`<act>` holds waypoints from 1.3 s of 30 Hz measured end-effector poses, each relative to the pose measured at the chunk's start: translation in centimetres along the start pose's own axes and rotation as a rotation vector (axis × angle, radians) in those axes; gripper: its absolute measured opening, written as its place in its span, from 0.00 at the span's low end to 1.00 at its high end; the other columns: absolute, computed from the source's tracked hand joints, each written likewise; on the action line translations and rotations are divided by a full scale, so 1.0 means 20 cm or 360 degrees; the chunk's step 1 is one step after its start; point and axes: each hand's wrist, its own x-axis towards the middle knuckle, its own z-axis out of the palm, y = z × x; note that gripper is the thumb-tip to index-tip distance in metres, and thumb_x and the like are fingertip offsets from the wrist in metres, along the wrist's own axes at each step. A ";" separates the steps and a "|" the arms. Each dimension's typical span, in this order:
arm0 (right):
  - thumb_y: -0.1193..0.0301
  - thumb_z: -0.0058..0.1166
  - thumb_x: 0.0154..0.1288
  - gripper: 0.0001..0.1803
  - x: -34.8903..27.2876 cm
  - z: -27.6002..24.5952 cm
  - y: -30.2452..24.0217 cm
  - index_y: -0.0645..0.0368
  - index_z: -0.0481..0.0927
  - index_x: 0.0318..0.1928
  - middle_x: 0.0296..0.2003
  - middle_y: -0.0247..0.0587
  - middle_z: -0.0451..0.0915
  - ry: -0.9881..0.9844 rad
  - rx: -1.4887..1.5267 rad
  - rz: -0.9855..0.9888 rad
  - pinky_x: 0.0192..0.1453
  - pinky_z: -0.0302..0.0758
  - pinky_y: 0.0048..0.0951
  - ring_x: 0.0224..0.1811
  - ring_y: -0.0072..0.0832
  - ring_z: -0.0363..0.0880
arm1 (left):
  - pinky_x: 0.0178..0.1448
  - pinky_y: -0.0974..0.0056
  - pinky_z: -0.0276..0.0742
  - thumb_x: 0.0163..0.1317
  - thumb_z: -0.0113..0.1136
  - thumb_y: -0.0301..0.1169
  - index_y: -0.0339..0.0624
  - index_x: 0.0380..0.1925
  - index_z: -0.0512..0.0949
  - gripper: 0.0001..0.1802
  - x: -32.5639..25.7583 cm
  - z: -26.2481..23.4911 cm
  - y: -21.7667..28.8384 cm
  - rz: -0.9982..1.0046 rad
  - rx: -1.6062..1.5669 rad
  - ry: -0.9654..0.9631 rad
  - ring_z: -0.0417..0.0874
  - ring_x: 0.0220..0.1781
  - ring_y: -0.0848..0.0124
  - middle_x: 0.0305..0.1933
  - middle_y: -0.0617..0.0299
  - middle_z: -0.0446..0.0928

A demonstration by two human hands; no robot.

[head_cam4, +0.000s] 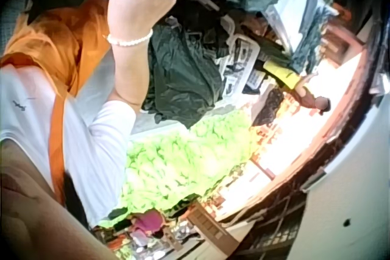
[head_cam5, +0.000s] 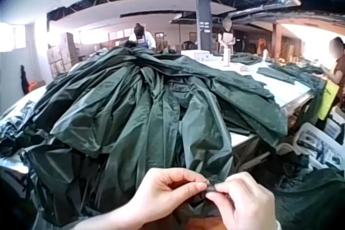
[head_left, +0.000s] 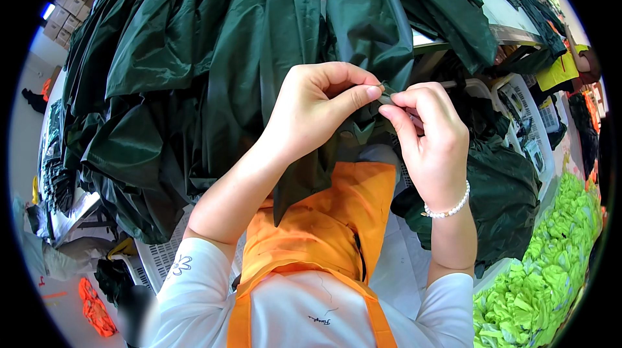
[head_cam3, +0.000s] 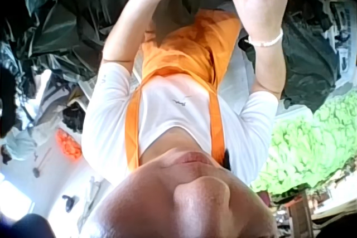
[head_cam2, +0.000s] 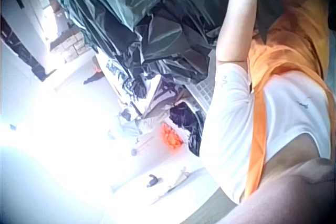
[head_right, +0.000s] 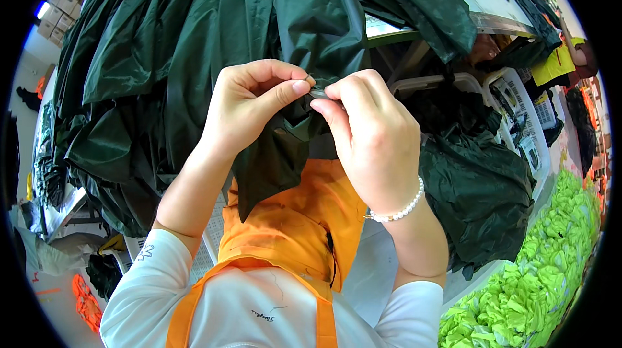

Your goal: The person repeatedly picks up dark green fabric pieces from a pile, inspects the edges, and uses a small tool to trim or remove loose threads. The person handles the fabric one at a time, turning pieces over and smoothing them before placing them back on the pile.

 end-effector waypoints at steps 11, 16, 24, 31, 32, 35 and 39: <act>0.73 0.70 0.53 0.20 0.02 -0.02 0.02 0.63 0.75 0.43 0.34 0.40 0.74 -0.0168 0.0579 0.0230 0.36 0.78 0.26 0.30 0.29 0.77 | 0.38 0.77 0.72 0.66 0.60 0.29 0.33 0.37 0.76 0.09 0.02 -0.01 -0.05 0.0052 -0.0126 0.0096 0.77 0.34 0.85 0.32 0.66 0.81; 0.71 0.64 0.59 0.19 0.00 0.03 -0.01 0.61 0.70 0.46 0.37 0.42 0.73 -0.0041 0.0417 0.0167 0.36 0.76 0.31 0.33 0.34 0.78 | 0.37 0.78 0.71 0.67 0.60 0.29 0.34 0.37 0.74 0.08 0.01 0.00 -0.04 0.0099 -0.0146 0.0087 0.76 0.34 0.86 0.32 0.67 0.80; 0.75 0.62 0.58 0.11 0.02 0.03 0.00 0.60 0.72 0.37 0.32 0.40 0.75 -0.0055 0.0152 -0.0019 0.32 0.74 0.33 0.29 0.37 0.79 | 0.36 0.78 0.70 0.67 0.59 0.28 0.35 0.37 0.74 0.07 0.01 -0.01 -0.05 0.0154 -0.0134 0.0056 0.76 0.33 0.86 0.32 0.67 0.80; 0.75 0.62 0.58 0.10 0.04 0.04 0.01 0.60 0.73 0.36 0.31 0.40 0.75 -0.0099 0.0240 0.0000 0.30 0.74 0.34 0.30 0.38 0.79 | 0.35 0.78 0.70 0.67 0.59 0.28 0.35 0.37 0.75 0.06 0.00 -0.01 -0.05 0.0206 -0.0062 0.0037 0.76 0.32 0.87 0.32 0.68 0.79; 0.76 0.62 0.57 0.10 0.03 0.05 0.01 0.60 0.73 0.36 0.31 0.40 0.75 -0.0111 0.0248 0.0007 0.30 0.73 0.33 0.29 0.37 0.78 | 0.35 0.78 0.70 0.67 0.59 0.27 0.35 0.37 0.75 0.06 0.00 -0.01 -0.05 0.0205 -0.0045 0.0043 0.76 0.32 0.87 0.32 0.68 0.79; 0.77 0.63 0.57 0.11 0.02 0.04 0.03 0.60 0.74 0.37 0.30 0.38 0.74 -0.0111 0.0377 0.0090 0.29 0.72 0.27 0.26 0.29 0.75 | 0.43 0.77 0.73 0.67 0.59 0.26 0.36 0.38 0.75 0.05 -0.01 -0.03 -0.03 0.0109 -0.0002 0.0054 0.78 0.38 0.84 0.36 0.66 0.80; 0.72 0.71 0.54 0.15 -0.06 -0.05 0.13 0.61 0.75 0.36 0.29 0.25 0.71 0.0142 0.0681 0.0606 0.28 0.60 0.12 0.25 0.09 0.60 | 0.39 0.79 0.69 0.66 0.60 0.28 0.37 0.36 0.75 0.06 0.00 -0.04 -0.07 0.0187 -0.0152 0.0175 0.75 0.34 0.87 0.30 0.71 0.77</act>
